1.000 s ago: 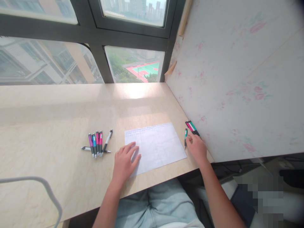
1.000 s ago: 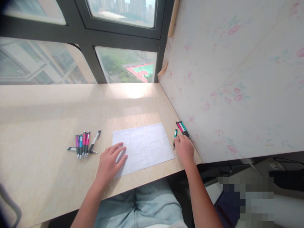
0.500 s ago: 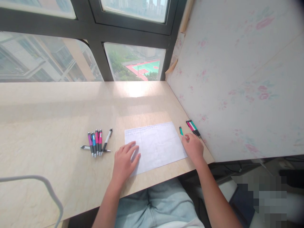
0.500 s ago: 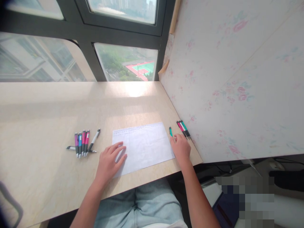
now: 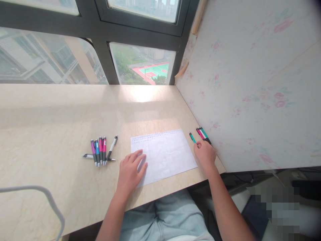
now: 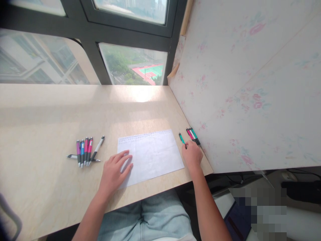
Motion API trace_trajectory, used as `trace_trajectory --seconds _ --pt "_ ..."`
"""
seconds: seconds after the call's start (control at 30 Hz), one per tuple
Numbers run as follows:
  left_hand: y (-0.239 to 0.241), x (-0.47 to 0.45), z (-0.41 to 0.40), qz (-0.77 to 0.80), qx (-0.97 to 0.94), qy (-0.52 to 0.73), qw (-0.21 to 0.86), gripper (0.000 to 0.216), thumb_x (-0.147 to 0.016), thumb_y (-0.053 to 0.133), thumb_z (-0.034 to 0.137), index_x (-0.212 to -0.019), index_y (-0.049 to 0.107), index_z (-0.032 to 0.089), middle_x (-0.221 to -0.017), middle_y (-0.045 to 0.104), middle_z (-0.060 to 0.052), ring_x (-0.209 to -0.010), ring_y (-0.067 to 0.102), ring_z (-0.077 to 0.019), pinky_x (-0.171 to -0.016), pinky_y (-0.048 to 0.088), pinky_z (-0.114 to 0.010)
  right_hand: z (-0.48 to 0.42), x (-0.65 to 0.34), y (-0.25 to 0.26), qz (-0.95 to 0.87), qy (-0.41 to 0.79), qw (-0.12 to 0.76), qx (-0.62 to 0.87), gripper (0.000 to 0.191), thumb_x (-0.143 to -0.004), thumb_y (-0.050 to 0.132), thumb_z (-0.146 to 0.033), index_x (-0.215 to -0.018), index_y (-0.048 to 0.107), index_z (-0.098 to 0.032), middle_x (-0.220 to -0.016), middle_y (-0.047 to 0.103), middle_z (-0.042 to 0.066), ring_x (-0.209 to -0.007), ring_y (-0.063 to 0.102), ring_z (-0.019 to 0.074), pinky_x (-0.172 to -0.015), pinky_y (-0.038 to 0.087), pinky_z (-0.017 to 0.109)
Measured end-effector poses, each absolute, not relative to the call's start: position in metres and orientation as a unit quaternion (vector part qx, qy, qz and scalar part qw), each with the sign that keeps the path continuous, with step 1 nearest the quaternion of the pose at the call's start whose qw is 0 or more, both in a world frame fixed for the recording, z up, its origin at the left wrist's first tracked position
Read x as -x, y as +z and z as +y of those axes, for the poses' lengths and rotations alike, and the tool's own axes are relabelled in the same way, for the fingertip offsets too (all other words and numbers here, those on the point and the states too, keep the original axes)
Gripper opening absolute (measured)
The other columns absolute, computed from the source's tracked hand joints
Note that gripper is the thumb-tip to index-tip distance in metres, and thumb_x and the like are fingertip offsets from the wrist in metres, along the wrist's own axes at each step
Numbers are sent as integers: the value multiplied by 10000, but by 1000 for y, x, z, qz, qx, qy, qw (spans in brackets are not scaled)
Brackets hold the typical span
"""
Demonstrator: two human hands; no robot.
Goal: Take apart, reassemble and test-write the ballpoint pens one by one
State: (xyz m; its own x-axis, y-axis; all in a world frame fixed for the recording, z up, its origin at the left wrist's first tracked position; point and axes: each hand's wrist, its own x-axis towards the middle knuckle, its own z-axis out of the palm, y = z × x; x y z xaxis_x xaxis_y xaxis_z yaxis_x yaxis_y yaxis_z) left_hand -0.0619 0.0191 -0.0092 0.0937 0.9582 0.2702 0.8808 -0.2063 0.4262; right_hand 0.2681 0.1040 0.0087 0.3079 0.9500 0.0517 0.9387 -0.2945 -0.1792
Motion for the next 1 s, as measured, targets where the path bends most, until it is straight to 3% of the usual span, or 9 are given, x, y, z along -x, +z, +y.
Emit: trace_trajectory --seconds 0.17,1.0 --pt "-9 62 19 625 -736 247 79 257 -883 549 329 -1101 663 254 -1288 630 -80 -1125 560 -305 -888 427 -465 119 -284 11 -560 -5 74 825 258 -899 514 -324 -971 715 -180 -952 689 100 -797 618 206 -638 380 291" --pt "-8 63 19 624 -736 251 81 243 -884 552 318 -1091 660 254 -1281 634 -74 -1121 562 -300 -889 429 -459 127 -293 3 -558 -31 62 827 279 -916 502 -347 -992 708 -174 -931 685 114 -819 626 227 -648 391 304"
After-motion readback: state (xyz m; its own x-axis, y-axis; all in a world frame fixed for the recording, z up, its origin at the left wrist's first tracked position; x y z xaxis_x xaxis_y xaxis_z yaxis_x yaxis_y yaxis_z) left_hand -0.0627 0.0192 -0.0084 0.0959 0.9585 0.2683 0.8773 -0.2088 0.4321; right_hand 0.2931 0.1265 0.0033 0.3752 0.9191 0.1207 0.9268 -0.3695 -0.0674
